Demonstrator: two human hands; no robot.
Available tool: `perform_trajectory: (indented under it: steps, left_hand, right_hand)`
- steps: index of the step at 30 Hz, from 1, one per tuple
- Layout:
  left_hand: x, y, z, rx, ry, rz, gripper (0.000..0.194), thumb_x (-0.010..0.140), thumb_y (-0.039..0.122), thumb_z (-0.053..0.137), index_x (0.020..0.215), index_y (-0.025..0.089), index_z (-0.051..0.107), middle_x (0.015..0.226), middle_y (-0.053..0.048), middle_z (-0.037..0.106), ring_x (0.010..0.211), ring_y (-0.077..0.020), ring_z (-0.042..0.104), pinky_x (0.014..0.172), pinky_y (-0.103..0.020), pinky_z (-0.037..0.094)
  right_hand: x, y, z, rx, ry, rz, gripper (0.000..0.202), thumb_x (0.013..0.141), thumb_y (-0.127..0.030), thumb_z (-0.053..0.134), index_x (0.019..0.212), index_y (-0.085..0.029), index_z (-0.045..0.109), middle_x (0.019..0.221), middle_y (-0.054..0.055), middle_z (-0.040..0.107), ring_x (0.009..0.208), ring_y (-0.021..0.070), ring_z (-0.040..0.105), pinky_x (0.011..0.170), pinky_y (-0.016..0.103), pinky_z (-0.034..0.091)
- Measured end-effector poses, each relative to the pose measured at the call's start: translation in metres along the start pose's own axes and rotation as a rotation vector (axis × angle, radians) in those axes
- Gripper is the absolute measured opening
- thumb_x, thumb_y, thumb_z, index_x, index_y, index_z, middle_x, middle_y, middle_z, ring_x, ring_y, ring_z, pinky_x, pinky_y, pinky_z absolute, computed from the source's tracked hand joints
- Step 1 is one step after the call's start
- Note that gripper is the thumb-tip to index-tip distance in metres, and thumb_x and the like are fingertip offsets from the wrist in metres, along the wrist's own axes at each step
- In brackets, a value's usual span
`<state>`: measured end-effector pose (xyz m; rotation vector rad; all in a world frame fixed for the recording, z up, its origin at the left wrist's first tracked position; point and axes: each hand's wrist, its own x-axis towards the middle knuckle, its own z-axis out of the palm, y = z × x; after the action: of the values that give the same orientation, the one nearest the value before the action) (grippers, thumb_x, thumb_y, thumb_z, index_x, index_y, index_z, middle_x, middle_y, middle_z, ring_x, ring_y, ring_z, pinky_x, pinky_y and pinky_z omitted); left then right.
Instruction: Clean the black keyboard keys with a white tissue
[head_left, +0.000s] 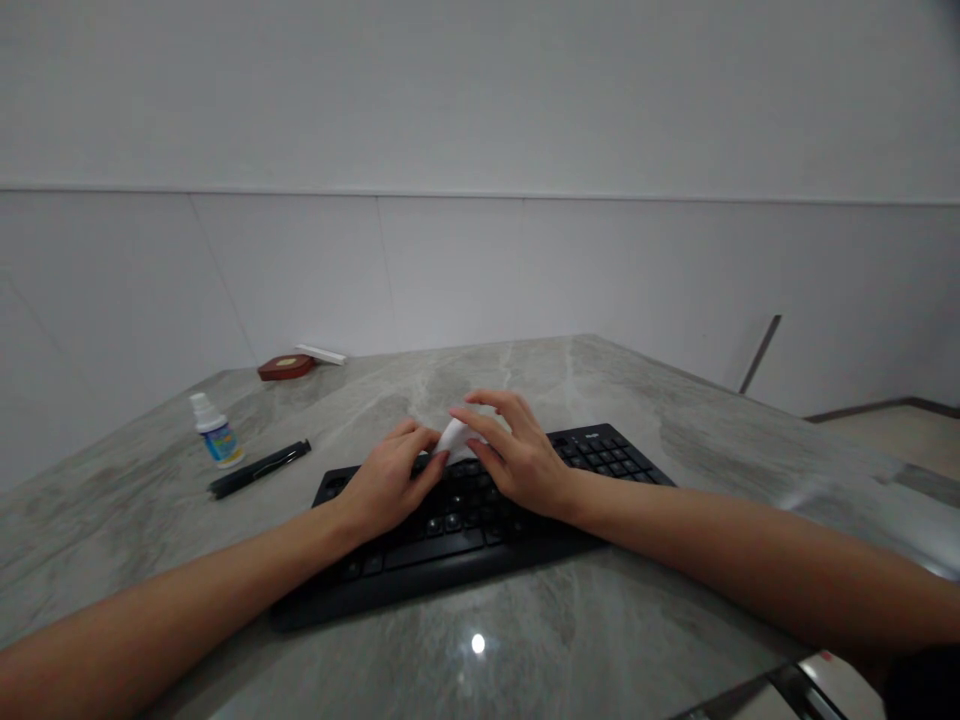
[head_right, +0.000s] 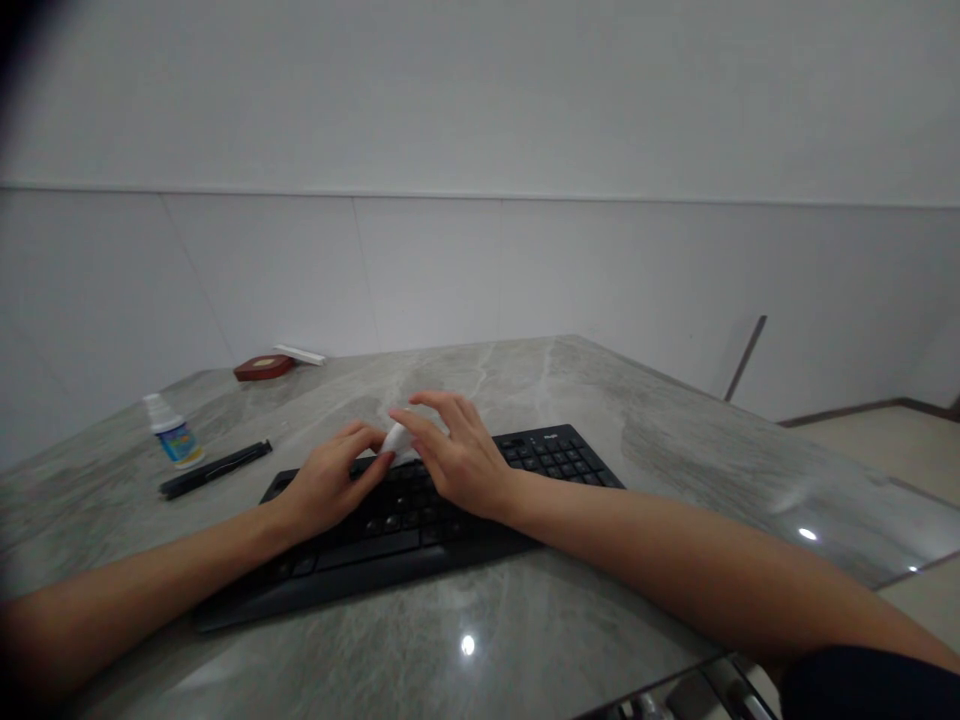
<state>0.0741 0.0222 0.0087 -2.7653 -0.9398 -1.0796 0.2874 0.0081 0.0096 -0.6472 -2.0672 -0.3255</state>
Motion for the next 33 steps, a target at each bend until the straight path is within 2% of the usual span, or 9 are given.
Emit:
perform_trajectory:
  steps: [2,5,10,13,15,19,21,25,33]
  left_hand:
    - [0.000,0.000,0.000,0.009,0.028,0.029,0.012,0.095,0.022,0.046,0.088,0.017,0.055,0.079,-0.003,0.054,0.075,-0.0172,0.054,0.070,-0.029,0.046]
    - [0.000,0.000,0.000,0.025,0.045,0.108,0.010,0.095,0.018,0.046,0.094,0.016,0.055,0.082,-0.004,0.057,0.079,-0.0183,0.054,0.073,-0.029,0.047]
    - [0.000,0.001,-0.002,0.080,0.126,0.256,0.012,0.094,0.016,0.051,0.103,0.015,0.058,0.085,-0.006,0.060,0.083,-0.0201,0.053,0.077,-0.033,0.048]
    - [-0.001,0.001,-0.004,0.080,0.147,0.308,0.016,0.092,0.011,0.052,0.104,0.016,0.060,0.089,-0.006,0.060,0.085,-0.0202,0.053,0.078,-0.034,0.048]
    - [-0.003,0.002,-0.006,0.075,0.162,0.362,0.019,0.091,0.008,0.053,0.107,0.016,0.060,0.090,-0.007,0.060,0.086,-0.0202,0.052,0.078,-0.035,0.048]
    - [-0.003,0.003,-0.008,0.079,0.187,0.454,0.025,0.092,0.009,0.054,0.115,0.018,0.060,0.094,-0.007,0.060,0.088,-0.0204,0.051,0.078,-0.036,0.049]
    - [-0.003,0.002,-0.008,0.081,0.189,0.453,0.028,0.092,0.009,0.054,0.118,0.020,0.059,0.096,-0.007,0.061,0.089,-0.0202,0.051,0.078,-0.037,0.049]
    - [-0.002,0.001,-0.006,0.072,0.188,0.396,0.028,0.092,0.008,0.053,0.118,0.019,0.058,0.098,-0.006,0.064,0.088,-0.0194,0.053,0.080,-0.037,0.049]
    - [-0.001,0.007,-0.006,0.085,0.131,0.282,0.019,0.090,0.019,0.058,0.109,0.016,0.058,0.096,-0.008,0.064,0.088,-0.0215,0.054,0.083,-0.039,0.047]
  right_hand:
    - [0.001,-0.004,-0.004,-0.041,-0.052,-0.092,0.051,0.093,-0.011,0.043,0.142,-0.024,0.036,0.137,0.013,0.046,0.128,0.0246,0.040,0.103,0.046,0.038]
    - [0.003,-0.006,-0.005,-0.056,-0.144,-0.173,0.051,0.094,-0.019,0.047,0.143,-0.015,0.034,0.139,0.017,0.046,0.130,0.0268,0.039,0.103,0.046,0.036]
    - [0.002,0.001,0.003,-0.026,-0.143,-0.068,0.044,0.092,-0.036,0.054,0.128,-0.011,0.052,0.113,0.015,0.066,0.103,0.0266,0.058,0.090,0.046,0.043]
    - [0.000,0.004,0.005,0.070,-0.158,-0.016,0.042,0.090,-0.039,0.056,0.123,-0.013,0.056,0.110,0.014,0.067,0.101,0.0261,0.060,0.089,0.044,0.044]
    - [-0.001,0.004,0.004,0.160,-0.199,-0.022,0.046,0.090,-0.040,0.056,0.127,-0.012,0.053,0.117,0.016,0.064,0.108,0.0263,0.058,0.093,0.044,0.044]
    - [-0.001,0.004,0.003,0.333,-0.310,-0.027,0.057,0.092,-0.034,0.054,0.141,-0.013,0.034,0.129,0.017,0.055,0.119,0.0245,0.052,0.098,0.042,0.043]
    - [0.000,0.005,0.004,0.373,-0.337,0.004,0.049,0.092,-0.028,0.053,0.138,-0.015,0.039,0.121,0.014,0.058,0.110,0.0225,0.055,0.094,0.040,0.045]
    - [0.001,0.005,0.006,0.348,-0.302,0.073,0.019,0.091,-0.020,0.051,0.109,-0.016,0.056,0.094,0.007,0.057,0.086,0.0187,0.053,0.079,0.034,0.047]
    - [0.001,0.007,0.006,0.277,-0.320,0.120,0.006,0.091,-0.015,0.047,0.091,-0.016,0.053,0.085,0.004,0.053,0.079,0.0168,0.050,0.072,0.029,0.043]
